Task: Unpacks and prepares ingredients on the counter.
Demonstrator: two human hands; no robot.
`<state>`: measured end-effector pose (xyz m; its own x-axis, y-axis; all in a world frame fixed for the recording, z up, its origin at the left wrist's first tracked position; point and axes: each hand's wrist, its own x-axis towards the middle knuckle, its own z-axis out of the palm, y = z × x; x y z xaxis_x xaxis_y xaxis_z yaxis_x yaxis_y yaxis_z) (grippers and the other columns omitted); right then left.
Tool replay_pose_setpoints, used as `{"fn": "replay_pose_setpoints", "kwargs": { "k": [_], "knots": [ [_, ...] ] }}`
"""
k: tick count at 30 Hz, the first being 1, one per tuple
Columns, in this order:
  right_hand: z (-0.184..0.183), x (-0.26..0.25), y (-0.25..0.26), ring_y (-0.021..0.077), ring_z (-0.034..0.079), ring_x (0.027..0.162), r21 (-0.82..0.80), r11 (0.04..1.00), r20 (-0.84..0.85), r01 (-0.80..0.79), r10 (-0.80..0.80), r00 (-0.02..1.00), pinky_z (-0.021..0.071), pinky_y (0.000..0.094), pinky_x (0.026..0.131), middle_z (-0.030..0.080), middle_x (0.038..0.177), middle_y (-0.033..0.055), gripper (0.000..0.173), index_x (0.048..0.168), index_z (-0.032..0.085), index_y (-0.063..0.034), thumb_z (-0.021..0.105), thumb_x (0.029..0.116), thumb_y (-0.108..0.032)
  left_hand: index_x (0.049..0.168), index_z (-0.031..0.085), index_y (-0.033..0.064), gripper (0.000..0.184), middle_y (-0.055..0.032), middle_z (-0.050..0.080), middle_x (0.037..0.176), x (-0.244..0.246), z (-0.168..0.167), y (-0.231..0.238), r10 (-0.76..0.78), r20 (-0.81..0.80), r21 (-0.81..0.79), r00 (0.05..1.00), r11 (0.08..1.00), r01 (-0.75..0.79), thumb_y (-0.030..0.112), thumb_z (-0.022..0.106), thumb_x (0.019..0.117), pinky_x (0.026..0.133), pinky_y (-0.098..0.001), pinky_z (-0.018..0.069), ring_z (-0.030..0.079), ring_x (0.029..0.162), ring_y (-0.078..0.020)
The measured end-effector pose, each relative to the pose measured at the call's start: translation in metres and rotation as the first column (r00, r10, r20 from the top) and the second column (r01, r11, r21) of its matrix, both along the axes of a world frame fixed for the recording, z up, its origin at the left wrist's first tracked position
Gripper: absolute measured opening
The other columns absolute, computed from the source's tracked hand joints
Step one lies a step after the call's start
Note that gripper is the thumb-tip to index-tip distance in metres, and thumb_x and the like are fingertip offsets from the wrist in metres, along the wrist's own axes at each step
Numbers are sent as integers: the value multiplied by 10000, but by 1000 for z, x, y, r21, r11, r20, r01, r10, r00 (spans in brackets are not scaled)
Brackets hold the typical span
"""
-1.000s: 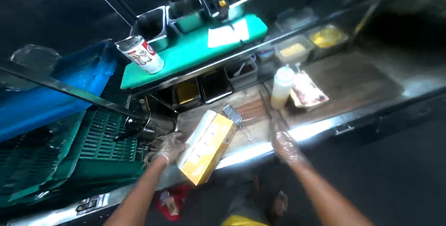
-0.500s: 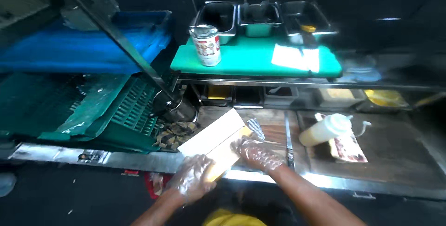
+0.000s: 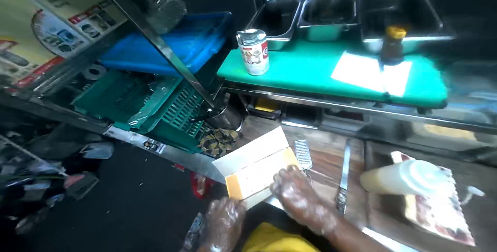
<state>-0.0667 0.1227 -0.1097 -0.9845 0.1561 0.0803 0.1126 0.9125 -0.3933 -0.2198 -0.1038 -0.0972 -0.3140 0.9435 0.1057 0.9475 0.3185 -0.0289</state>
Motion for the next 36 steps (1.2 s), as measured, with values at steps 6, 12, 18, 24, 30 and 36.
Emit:
{"fn": "replay_pose_setpoints", "kwargs": {
  "k": [6,12,18,24,30,36],
  "knots": [
    [-42,69,-42,239,672,1185,-231,958,-108,172,-201,974,552,455,1006,707,1285,55,379,1307,699,-176,508,1052,-382,1140,794,203,323,-91,757,1118,43,-5,-23,186,397,-156,899,979,-134,418,592,1010,976,-565,531,696,1097,-306],
    [14,6,37,274,688,1105,-293,762,-21,578,-609,793,556,478,975,730,1153,111,359,1174,761,-131,571,997,-379,1125,733,75,359,-91,736,1033,-5,22,37,603,685,-33,410,587,-809,389,684,958,899,-470,574,703,970,-212],
    [16,-35,74,333,640,1207,-295,753,594,588,-338,730,511,579,1019,627,1360,159,959,1631,248,-251,735,843,-500,1648,50,87,1298,-231,500,1486,-33,3,72,788,517,-452,335,583,-675,528,862,736,1077,-518,483,568,1308,-361],
    [1,-15,64,276,701,1052,-443,486,433,754,-620,654,549,514,971,715,1170,156,438,1421,587,-124,624,1010,-270,1648,150,114,920,-191,641,1341,-71,16,54,689,597,-461,410,713,-528,311,694,934,1059,-520,490,638,1223,-328],
    [-23,16,55,226,719,989,-609,217,404,763,-743,534,602,443,885,727,1129,143,349,1301,658,-59,680,996,-226,1402,561,25,506,-139,681,1232,-103,-42,-10,206,977,-206,-63,810,-549,98,730,931,855,-337,598,695,1019,-183],
    [27,-4,27,332,651,1191,-100,678,-79,729,-735,673,534,540,1020,643,1332,187,464,1433,564,-46,635,990,-164,1354,586,-29,514,-158,678,1188,-84,-24,-16,164,942,108,293,678,-727,187,739,914,831,-304,595,692,943,-159]
  ]
}}
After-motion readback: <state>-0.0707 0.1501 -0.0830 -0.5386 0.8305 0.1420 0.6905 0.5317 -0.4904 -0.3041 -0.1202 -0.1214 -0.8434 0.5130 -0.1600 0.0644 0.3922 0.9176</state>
